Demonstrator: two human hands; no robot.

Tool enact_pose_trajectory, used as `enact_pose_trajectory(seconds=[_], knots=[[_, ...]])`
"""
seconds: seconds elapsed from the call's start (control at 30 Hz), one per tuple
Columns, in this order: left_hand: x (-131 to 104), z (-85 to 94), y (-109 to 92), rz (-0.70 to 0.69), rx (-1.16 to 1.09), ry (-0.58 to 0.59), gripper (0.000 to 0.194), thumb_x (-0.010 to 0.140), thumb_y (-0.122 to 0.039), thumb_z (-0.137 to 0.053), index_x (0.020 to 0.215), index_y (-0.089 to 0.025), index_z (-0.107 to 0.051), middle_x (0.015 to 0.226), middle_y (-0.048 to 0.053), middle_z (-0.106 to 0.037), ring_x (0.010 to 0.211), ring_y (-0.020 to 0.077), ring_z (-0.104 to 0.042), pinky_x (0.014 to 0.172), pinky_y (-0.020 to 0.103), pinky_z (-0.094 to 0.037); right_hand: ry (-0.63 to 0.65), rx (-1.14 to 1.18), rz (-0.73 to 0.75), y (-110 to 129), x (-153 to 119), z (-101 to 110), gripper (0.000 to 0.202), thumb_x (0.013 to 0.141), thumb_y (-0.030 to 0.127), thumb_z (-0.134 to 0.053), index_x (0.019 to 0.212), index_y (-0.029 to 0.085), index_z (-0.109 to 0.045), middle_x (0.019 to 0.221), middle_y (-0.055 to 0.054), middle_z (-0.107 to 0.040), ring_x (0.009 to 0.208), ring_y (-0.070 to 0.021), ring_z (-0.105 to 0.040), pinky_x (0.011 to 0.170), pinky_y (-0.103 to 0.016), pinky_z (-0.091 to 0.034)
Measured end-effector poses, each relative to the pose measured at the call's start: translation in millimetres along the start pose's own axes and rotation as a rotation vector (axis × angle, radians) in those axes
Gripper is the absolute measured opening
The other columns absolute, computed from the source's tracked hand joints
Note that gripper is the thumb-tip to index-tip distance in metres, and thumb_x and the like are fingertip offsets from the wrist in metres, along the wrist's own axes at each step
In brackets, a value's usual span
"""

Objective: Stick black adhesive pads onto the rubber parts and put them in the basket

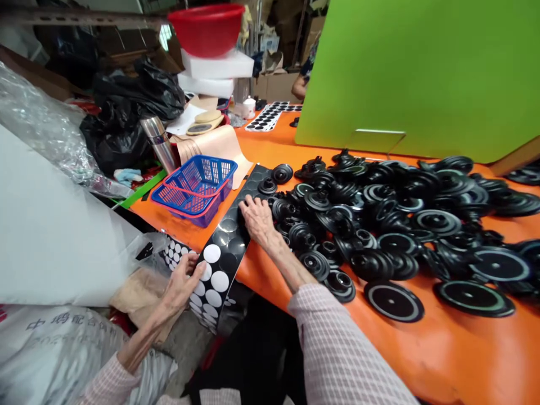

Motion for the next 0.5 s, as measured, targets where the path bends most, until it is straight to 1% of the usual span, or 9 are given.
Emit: enact_pose_trajectory(seconds=[0.03,0.1,0.2,0.27,0.3,0.37,0.4,0.47,0.5], knots=[[-1.6,-7.2,11.4,0.08,-0.1,0.068,0.035,0.079,-0.048,-0.061,0.094,-0.017,-0.059,0.088,0.005,-0.065,0.086,0.0203,-0.06,0.078,0.032,-0.046,0.019,0.003,0.013,-4.7,3.4,0.2,0.038,0.089,0.01,-0.035,0.115,0.016,-0.062,0.119,-0.016,-0.059,0.099,-0.0276,-0.051,0.08,-0.039,-0.039],[-3.1,-15.2,22.6,0.164,-0.226,0.158,0.039,0.078,-0.052,-0.061,0.092,-0.016,-0.06,0.083,0.004,-0.065,0.083,0.0196,-0.061,0.073,0.03,-0.047,0.043,0.005,0.027,-11.8,4.3,4.3,0.038,0.088,0.009,-0.035,0.115,0.017,-0.062,0.116,-0.016,-0.059,0.097,-0.0273,-0.051,0.078,-0.038,-0.04],[-2.9,-12.9,25.2,0.197,-0.293,0.191,0.042,0.075,-0.054,-0.063,0.091,-0.015,-0.063,0.08,0.004,-0.065,0.082,0.0198,-0.061,0.071,0.028,-0.047,-0.003,0.007,0.014,-7.5,-13.8,17.8,0.042,0.088,0.009,-0.034,0.125,0.014,-0.055,0.124,-0.019,-0.053,0.101,-0.0293,-0.049,0.08,-0.04,-0.041],[-4.1,-10.0,25.7,0.214,-0.34,0.219,0.043,0.073,-0.054,-0.066,0.091,-0.016,-0.064,0.079,0.004,-0.065,0.082,0.0198,-0.061,0.07,0.027,-0.047,-0.09,0.065,0.015,9.9,-41.9,26.0,0.041,0.09,0.012,-0.035,0.128,0.015,-0.051,0.124,-0.019,-0.053,0.103,-0.029,-0.05,0.082,-0.041,-0.043],[-4.9,-8.8,26.1,0.222,-0.359,0.236,0.043,0.072,-0.054,-0.067,0.09,-0.016,-0.065,0.078,0.004,-0.065,0.081,0.0197,-0.061,0.069,0.027,-0.047,-0.125,0.124,0.025,22.3,-60.0,26.9,0.039,0.091,0.014,-0.036,0.126,0.015,-0.052,0.119,-0.017,-0.055,0.101,-0.0278,-0.051,0.083,-0.04,-0.044],[-5.8,-7.9,26.7,0.237,-0.387,0.277,0.043,0.069,-0.053,-0.071,0.087,-0.015,-0.066,0.076,0.003,-0.065,0.077,0.019,-0.06,0.067,0.027,-0.047,-0.147,0.235,0.037,49.1,-98.4,20.8,0.032,0.094,0.02,-0.038,0.121,0.016,-0.055,0.12,-0.017,-0.057,0.104,-0.0278,-0.053,0.086,-0.041,-0.046],[-5.2,-8.6,26.2,0.243,-0.399,0.302,0.042,0.067,-0.052,-0.072,0.086,-0.015,-0.067,0.076,0.004,-0.065,0.076,0.0186,-0.06,0.066,0.027,-0.046,-0.16,0.275,0.024,60.8,-116.1,16.4,0.033,0.094,0.021,-0.038,0.123,0.014,-0.054,0.122,-0.018,-0.057,0.109,-0.0285,-0.053,0.089,-0.043,-0.047],[-1.5,-12.6,22.8,0.251,-0.425,0.361,0.043,0.066,-0.05,-0.075,0.087,-0.014,-0.068,0.077,0.004,-0.066,0.075,0.018,-0.06,0.066,0.027,-0.046,-0.196,0.304,0.004,79.8,-142.6,9.6,0.036,0.095,0.02,-0.037,0.128,0.012,-0.05,0.127,-0.02,-0.055,0.119,-0.0309,-0.049,0.094,-0.047,-0.046],[1.2,-16.1,20.1,0.261,-0.443,0.398,0.044,0.065,-0.049,-0.076,0.09,-0.013,-0.069,0.078,0.004,-0.067,0.075,0.018,-0.06,0.067,0.027,-0.046,-0.207,0.311,-0.017,84.9,-150.0,7.6,0.037,0.095,0.02,-0.039,0.128,0.011,-0.05,0.129,-0.02,-0.054,0.121,-0.0319,-0.048,0.095,-0.049,-0.046]])
Point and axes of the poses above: each hand's wrist, its own x-axis towards the middle knuckle, its own z-axis out of the back of the hand, y = z × x, the point moved 7 cm from there along x, towards the middle knuckle
